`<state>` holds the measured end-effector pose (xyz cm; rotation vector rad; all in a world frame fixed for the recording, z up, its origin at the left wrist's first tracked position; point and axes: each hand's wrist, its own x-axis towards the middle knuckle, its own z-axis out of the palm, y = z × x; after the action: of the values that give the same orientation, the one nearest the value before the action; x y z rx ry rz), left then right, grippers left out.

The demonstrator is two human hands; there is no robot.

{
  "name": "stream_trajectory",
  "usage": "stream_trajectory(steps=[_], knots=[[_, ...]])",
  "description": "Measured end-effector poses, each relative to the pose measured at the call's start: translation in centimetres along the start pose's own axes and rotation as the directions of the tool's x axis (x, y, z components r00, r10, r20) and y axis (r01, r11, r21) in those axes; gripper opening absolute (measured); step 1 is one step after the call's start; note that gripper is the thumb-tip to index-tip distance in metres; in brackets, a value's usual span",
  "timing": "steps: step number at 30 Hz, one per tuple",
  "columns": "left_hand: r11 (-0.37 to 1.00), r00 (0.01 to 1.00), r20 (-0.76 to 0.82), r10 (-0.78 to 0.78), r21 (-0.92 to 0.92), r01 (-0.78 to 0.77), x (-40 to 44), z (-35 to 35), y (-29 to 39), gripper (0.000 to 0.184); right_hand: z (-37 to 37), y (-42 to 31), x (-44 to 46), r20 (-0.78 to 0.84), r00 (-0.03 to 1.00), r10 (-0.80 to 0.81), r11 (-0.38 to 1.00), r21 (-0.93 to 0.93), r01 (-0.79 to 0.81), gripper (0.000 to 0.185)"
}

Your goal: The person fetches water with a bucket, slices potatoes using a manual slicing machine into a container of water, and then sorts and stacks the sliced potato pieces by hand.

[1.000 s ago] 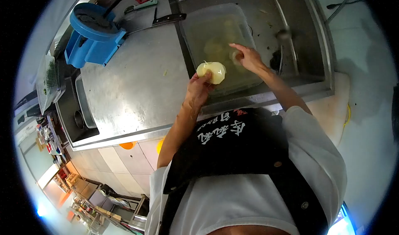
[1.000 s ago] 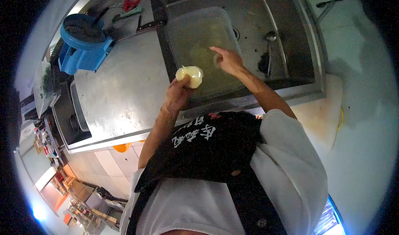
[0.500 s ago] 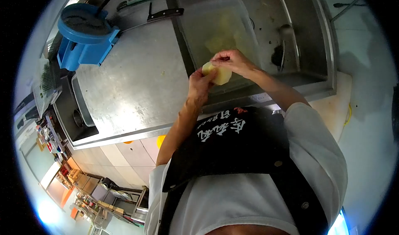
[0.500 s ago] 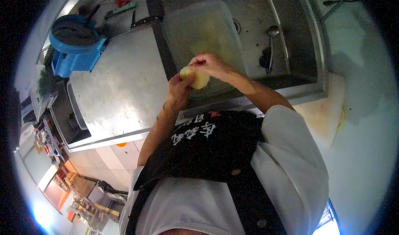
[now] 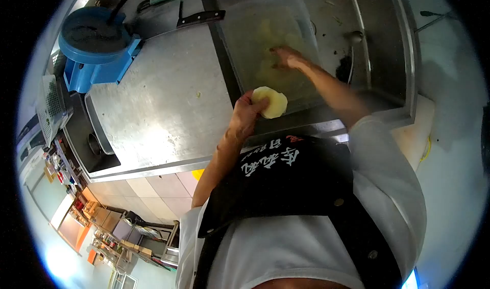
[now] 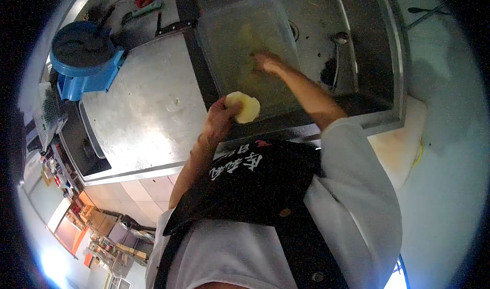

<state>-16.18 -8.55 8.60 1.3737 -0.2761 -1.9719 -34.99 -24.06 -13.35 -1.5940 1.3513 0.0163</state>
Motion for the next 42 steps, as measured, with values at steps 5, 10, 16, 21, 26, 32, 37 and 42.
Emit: stream_trajectory(steps=[5,10,16,21,26,32,37,42], knots=[[0.989,0.999,0.027,-0.018,0.148,0.014,-0.3,0.6,1.5,0.030,4.3,-7.6,-4.0,0.302,0.952,-0.053,0.612,-0.743,0.270,0.044],[0.993,0.999,0.003,-0.039,0.110,0.038,-0.3,0.1,1.3,0.029,5.3,-1.6,-7.7,0.408,0.902,-0.140,0.969,-0.129,0.209,0.039],[1.000,1.000,-0.020,0.016,-0.026,-0.017,0.1,0.1,-0.7,0.033,-5.8,-5.6,-11.7,0.465,0.881,-0.086,0.749,0.613,-0.250,0.037],[0.998,0.997,-0.050,0.061,0.004,-0.061,0.5,-0.7,-0.8,0.040,-9.8,-10.9,-15.3,0.493,0.842,-0.219,0.841,0.532,-0.093,0.044],[0.995,0.991,-0.128,0.041,-0.080,-0.051,-1.2,1.4,0.6,0.039,-6.1,-14.4,-18.7,0.150,0.894,-0.421,0.907,0.081,0.414,0.052],[0.986,0.986,-0.073,0.150,0.080,-0.144,-1.6,1.0,-0.3,0.038,-5.1,-16.3,-20.2,0.085,0.912,-0.401,0.913,-0.045,0.405,0.065],[0.978,0.988,-0.043,0.150,0.154,-0.142,-1.2,1.3,0.2,0.035,-6.0,-17.1,-19.9,0.249,0.883,-0.398,0.877,-0.181,0.446,0.062],[0.988,0.976,-0.161,0.148,0.067,-0.138,0.2,-0.5,-1.3,0.034,-7.4,-9.8,-10.3,0.205,0.919,-0.336,0.920,0.282,0.274,0.066]])
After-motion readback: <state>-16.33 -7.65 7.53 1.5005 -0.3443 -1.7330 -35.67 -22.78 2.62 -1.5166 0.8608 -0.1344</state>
